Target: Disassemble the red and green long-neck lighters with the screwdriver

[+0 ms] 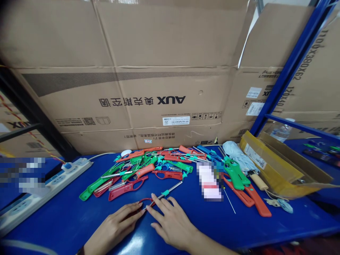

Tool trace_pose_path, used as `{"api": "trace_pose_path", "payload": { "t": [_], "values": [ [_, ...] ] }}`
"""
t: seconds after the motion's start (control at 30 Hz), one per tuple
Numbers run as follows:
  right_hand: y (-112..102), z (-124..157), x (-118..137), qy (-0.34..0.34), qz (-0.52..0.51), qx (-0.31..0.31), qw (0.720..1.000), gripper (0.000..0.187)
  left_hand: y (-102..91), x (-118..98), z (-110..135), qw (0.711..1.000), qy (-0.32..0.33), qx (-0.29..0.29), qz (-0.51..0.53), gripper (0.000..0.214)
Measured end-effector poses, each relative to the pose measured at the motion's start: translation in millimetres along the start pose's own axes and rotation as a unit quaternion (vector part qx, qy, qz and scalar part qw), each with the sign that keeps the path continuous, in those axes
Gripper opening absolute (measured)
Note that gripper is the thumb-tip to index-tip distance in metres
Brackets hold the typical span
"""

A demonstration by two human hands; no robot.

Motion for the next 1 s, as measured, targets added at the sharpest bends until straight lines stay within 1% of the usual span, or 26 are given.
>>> {"api": "trace_pose_path", "payload": {
  "t": [0.13,0.3,0.47,0.57,0.7,0.8,0.9,1.0],
  "values": [
    [-3.0,-1.3,1.5,-0.005,0.008,-0.011,1.000,0.046,1.9,-0.5,1.3,1.000,0.005,0.005,-0.008,0.032],
    [-3.0,-5.6,5.5,-0.018,0.036,-0.020,0.999,0.045,5.4,1.1,3.4,1.000,-0.004,0.011,-0.015,0.034],
    [-9.7,-9.2,9.2,-0.034,0.058,-0.038,0.997,0.041,7.6,1.4,3.3,1.000,-0.014,0.016,-0.011,0.032],
    [-12.7,-9.3,10.4,-0.047,0.056,-0.038,0.997,0.039,6.5,2.7,2.9,1.000,-0.023,0.006,0.003,0.032],
    [-16.0,-9.0,4.7,-0.031,0.037,-0.042,0.998,0.037,3.1,6.0,2.8,0.999,-0.038,-0.017,0.035,0.031],
    [-17.2,-9.9,-0.6,-0.019,0.024,-0.041,0.999,0.035,3.6,6.6,2.2,0.998,-0.041,-0.021,0.045,0.032],
    [-20.0,-11.8,-2.0,-0.035,0.018,-0.046,0.998,0.032,6.2,9.3,1.6,0.997,-0.056,-0.016,0.054,0.033],
    [-24.5,-15.2,-6.0,-0.043,0.015,-0.066,0.997,0.029,10.6,11.1,1.5,0.997,-0.063,0.002,0.051,0.036]
  ]
}}
Point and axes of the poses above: each hand's wrist, its own z-axis away from the middle knuckle, its own y-axis out of the palm, x = y × z, the point moved 10 cm from there along -z, towards the middle knuckle, and after that the axes turned 7 degrees about z, right-handed, at the moved point
